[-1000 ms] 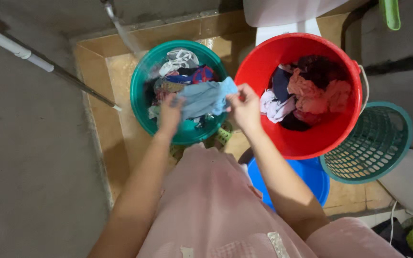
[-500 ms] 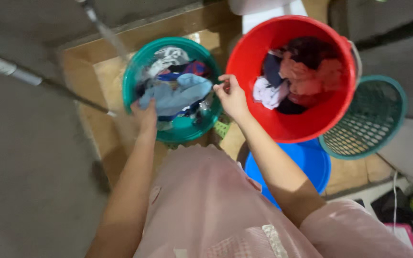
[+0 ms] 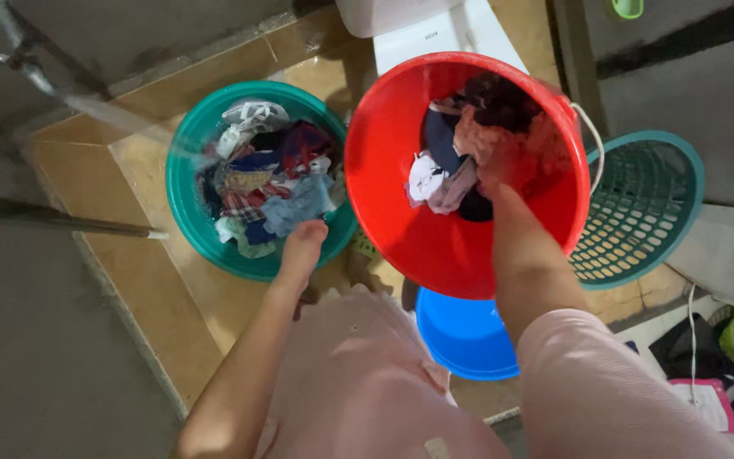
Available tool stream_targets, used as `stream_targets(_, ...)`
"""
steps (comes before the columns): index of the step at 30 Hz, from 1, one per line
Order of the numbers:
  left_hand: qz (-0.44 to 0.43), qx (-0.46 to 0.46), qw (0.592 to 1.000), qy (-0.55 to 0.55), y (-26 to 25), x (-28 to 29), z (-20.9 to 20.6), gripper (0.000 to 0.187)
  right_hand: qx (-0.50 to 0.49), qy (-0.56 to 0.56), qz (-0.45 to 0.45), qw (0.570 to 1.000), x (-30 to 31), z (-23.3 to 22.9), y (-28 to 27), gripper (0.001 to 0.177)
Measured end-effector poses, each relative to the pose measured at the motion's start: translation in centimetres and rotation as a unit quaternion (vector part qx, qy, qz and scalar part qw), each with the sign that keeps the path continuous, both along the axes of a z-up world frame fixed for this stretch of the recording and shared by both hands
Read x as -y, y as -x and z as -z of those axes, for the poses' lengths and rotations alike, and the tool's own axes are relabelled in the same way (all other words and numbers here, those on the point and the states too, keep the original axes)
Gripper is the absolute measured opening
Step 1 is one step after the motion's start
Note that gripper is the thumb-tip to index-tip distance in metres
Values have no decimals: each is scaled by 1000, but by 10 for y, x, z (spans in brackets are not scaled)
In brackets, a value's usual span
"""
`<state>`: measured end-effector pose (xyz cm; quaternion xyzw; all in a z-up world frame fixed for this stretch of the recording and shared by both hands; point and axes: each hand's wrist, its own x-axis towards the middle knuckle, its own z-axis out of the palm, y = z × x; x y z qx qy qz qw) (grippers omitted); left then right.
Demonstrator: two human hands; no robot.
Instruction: The person transfers clothes from a red bucket into a green basin under a running water tap. They pick up individual items one at a time, place them in the basin, and rearrange the containers on the floor.
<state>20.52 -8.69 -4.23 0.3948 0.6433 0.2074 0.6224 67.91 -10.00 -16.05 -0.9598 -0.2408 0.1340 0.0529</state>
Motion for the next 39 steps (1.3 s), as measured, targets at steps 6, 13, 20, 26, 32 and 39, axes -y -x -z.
stream_targets(6, 9, -15, 999, 45, -1, 9, 10, 27, -99, -35, -27, 994, 8, -16, 52, 19)
stream_targets(13, -36, 58, 988, 141, -37, -14, -75, 29, -432, -410, -19, 803, 13, -171, 238, 12)
stream_targets(20, -139, 6, 981, -134, 19, -57, -113, 17, -469, -487, -92, 731, -12, -270, 296, 9)
stream_targets(26, -88, -150, 885, -431, 48, -38, -202, 18, -452, -507, -121, 724, -41, -282, 321, 6)
stream_targets(32, 55, -235, 824, -513, 53, -44, -250, 17, -301, -387, -119, 863, -44, -330, 341, 15)
stream_targets(39, 78, -203, 812, -542, 43, -40, -241, 21, -193, -365, -197, 889, -23, -197, 253, 25)
